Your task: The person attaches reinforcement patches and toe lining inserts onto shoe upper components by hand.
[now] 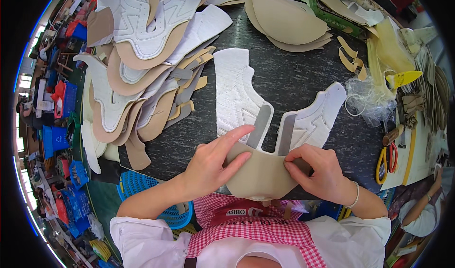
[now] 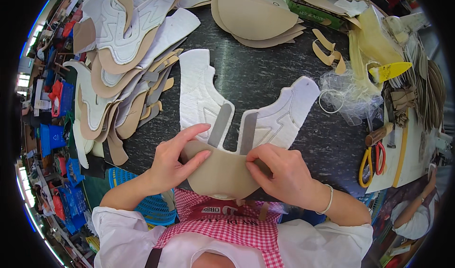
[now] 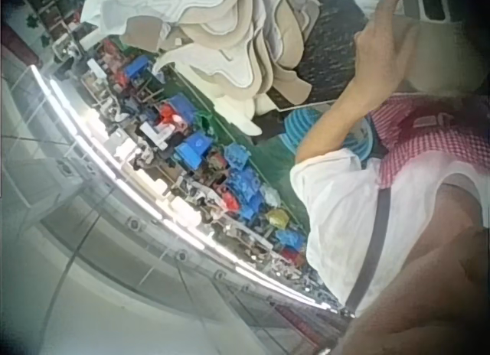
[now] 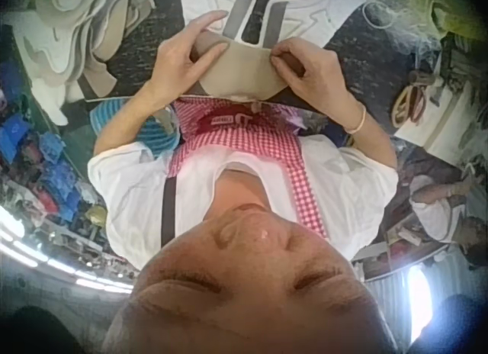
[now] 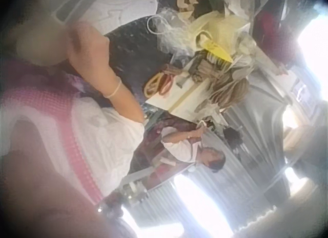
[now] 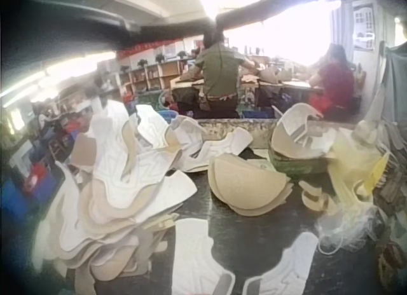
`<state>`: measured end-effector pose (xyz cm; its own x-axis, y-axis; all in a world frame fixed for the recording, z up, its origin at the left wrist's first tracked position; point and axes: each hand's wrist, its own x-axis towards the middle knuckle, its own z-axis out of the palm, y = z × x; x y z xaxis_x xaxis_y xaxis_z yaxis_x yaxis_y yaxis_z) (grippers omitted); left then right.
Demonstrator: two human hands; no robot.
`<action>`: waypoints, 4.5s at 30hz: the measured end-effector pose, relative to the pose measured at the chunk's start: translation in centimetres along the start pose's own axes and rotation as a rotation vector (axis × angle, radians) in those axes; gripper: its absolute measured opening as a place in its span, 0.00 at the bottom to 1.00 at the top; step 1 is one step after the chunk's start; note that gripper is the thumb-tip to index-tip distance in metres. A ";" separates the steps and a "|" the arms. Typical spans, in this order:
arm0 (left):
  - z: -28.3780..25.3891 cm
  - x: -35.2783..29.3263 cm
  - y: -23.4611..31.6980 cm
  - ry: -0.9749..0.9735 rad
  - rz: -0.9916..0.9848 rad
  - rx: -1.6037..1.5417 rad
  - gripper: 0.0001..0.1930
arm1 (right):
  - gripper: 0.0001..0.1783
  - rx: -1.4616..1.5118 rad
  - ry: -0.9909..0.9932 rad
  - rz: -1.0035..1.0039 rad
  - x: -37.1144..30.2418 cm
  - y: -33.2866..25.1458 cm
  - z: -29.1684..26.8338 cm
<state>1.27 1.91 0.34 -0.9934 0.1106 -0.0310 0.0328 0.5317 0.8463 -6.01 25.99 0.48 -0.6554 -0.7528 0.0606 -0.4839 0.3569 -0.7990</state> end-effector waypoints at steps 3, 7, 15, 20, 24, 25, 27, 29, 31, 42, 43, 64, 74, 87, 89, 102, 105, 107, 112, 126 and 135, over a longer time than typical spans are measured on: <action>0.1 0.2 -0.2 0.053 0.052 0.040 0.26 | 0.06 -0.050 0.031 -0.012 0.1 -0.3 0.4; 0.1 0.8 -0.2 0.058 0.170 0.114 0.28 | 0.08 -0.323 -0.047 -0.099 0.7 -0.5 -0.7; -0.4 0.3 0.3 -0.023 0.287 0.581 0.27 | 0.19 -0.150 -0.219 -0.362 0.9 -2.0 -0.2; -2.6 -0.3 -0.5 0.095 0.624 0.341 0.20 | 0.23 -0.160 -0.320 -0.360 0.9 -1.4 -0.4; -1.7 -0.8 -1.5 -0.399 0.523 0.003 0.24 | 0.23 -0.047 -0.290 -0.359 0.7 -0.4 -0.6; -1.8 -0.9 -1.7 -0.453 0.501 -0.035 0.25 | 0.23 -0.067 -0.279 -0.397 0.7 -0.6 -0.5; -1.4 -1.0 -1.6 -0.485 0.522 0.061 0.27 | 0.22 -0.090 -0.265 -0.426 0.6 -0.5 -0.5; -0.8 -1.4 -1.6 -0.514 0.548 0.158 0.28 | 0.18 -0.039 -0.274 -0.459 0.6 0.2 -0.4; -0.4 -1.9 -1.7 -0.530 0.593 0.409 0.34 | 0.14 0.009 -0.278 -0.416 0.5 0.9 -0.2; -1.3 -2.2 -0.3 -0.614 0.568 0.406 0.39 | 0.12 -0.141 -0.415 -0.561 -0.6 0.0 -1.0; -1.3 -2.1 -0.6 -0.580 0.580 0.352 0.34 | 0.16 -0.213 -0.391 -0.576 -0.3 0.2 -0.3; -20.9 4.4 2.4 0.599 0.668 0.534 0.12 | 0.18 -0.277 0.062 -0.472 4.1 -5.3 -1.6; -5.3 -2.0 -2.0 -0.212 0.764 0.203 0.13 | 0.28 -0.491 -0.238 -0.515 1.1 -5.7 1.6; -8.9 1.2 -0.9 0.602 0.919 0.994 0.13 | 0.18 0.108 -0.115 -0.186 4.2 -5.7 0.8; -6.6 0.6 -0.2 0.534 0.956 0.890 0.14 | 0.15 0.425 -0.138 -0.007 5.6 -5.8 1.4; -0.3 -5.5 1.6 -0.023 0.292 -0.500 0.16 | 0.08 0.719 -0.224 -0.044 1.0 -6.3 1.3; 0.3 -5.6 1.9 0.064 0.212 -0.732 0.16 | 0.09 0.978 -0.214 0.063 -0.2 -4.5 2.1; 0.2 -5.3 2.2 0.316 0.218 -1.119 0.18 | 0.09 0.833 -0.247 0.060 -0.8 -4.1 2.0; -1.9 -4.9 3.0 0.513 0.263 -0.520 0.20 | 0.08 0.563 -0.189 0.149 -1.3 -6.6 -0.5; 4.1 -1.3 3.0 0.079 0.128 0.165 0.17 | 0.11 -0.484 -0.007 -0.147 2.7 0.5 -0.3; 5.0 -1.0 3.0 0.104 0.195 0.680 0.12 | 0.10 -0.838 0.007 -0.293 5.1 -0.7 -4.0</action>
<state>2.90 7.56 0.28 -0.9667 0.1942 0.1668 0.2385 0.9199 0.3113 -11.27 24.12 3.75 -0.4412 -0.8748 0.2001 -0.8964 0.4404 -0.0508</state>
